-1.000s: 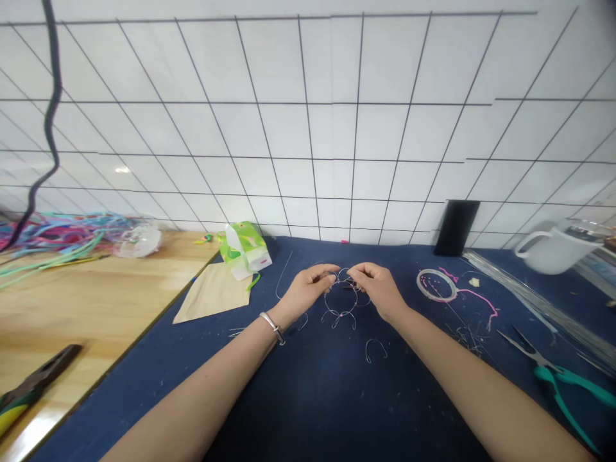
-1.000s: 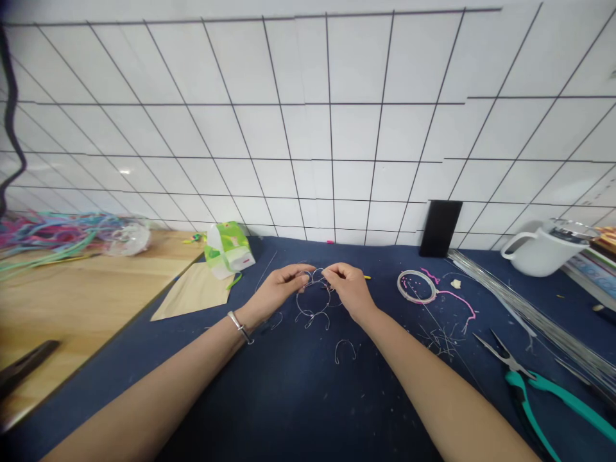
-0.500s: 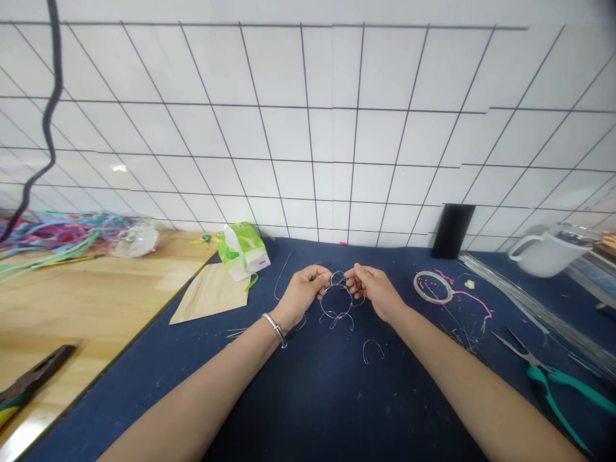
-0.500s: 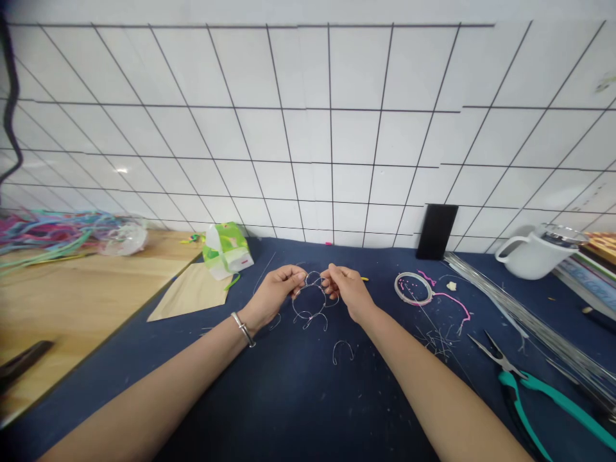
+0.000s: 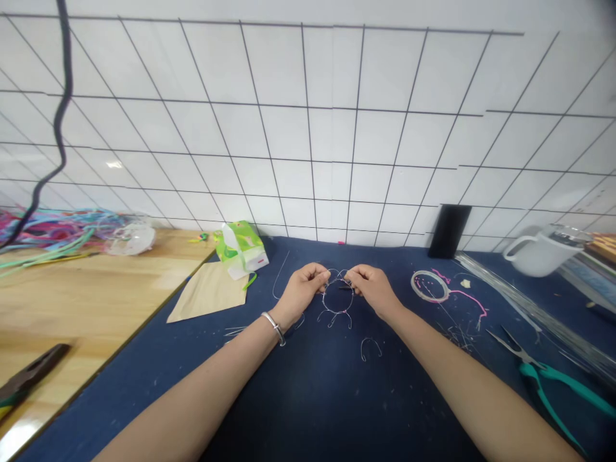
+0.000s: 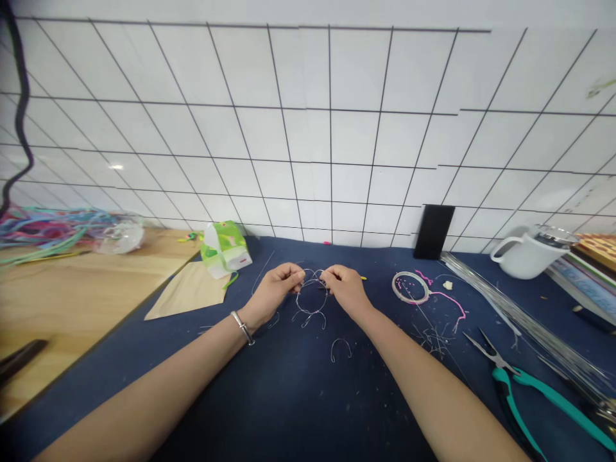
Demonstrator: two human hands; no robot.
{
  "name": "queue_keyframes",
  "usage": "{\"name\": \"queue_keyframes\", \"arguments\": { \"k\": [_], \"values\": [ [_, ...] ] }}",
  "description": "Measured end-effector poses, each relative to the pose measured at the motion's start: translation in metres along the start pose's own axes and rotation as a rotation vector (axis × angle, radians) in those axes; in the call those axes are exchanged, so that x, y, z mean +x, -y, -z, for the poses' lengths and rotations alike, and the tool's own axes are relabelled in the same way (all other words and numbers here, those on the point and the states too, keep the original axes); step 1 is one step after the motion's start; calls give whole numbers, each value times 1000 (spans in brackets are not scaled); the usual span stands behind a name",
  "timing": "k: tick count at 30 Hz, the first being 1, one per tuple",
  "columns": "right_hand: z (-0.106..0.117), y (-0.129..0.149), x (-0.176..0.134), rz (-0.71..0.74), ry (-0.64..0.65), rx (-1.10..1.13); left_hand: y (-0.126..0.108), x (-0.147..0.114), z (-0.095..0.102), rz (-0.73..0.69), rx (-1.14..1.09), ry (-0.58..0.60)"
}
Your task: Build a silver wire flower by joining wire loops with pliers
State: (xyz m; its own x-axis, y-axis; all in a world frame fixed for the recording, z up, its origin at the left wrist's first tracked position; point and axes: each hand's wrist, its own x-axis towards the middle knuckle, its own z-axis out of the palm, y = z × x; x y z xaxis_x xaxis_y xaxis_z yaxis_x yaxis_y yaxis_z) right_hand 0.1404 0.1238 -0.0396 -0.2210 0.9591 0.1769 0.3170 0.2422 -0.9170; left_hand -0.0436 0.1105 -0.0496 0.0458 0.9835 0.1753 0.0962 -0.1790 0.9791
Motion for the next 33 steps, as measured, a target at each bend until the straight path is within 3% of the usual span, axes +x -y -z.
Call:
{"name": "queue_keyframes", "arguments": {
  "k": [3,10,19,25,28,31,33],
  "values": [
    [1,0,1,13,-58,-4,1,0,1,3,-15,2],
    [2,5,-1,80,60,-83,-3,-2,-1,-17,13,68],
    [2,6,-1,129,75,-121,-9,-1,2,-25,161,206],
    [0,2,1,183,219,-97,-9,1,5,-48,261,224],
    [0,3,2,149,176,-80,-7,4,10,-79,260,151],
    [3,6,3,93,95,-161,-4,9,17,-86,159,-25],
    [5,8,3,99,183,-281,-2,12,20,-77,58,-124]
  ]
}}
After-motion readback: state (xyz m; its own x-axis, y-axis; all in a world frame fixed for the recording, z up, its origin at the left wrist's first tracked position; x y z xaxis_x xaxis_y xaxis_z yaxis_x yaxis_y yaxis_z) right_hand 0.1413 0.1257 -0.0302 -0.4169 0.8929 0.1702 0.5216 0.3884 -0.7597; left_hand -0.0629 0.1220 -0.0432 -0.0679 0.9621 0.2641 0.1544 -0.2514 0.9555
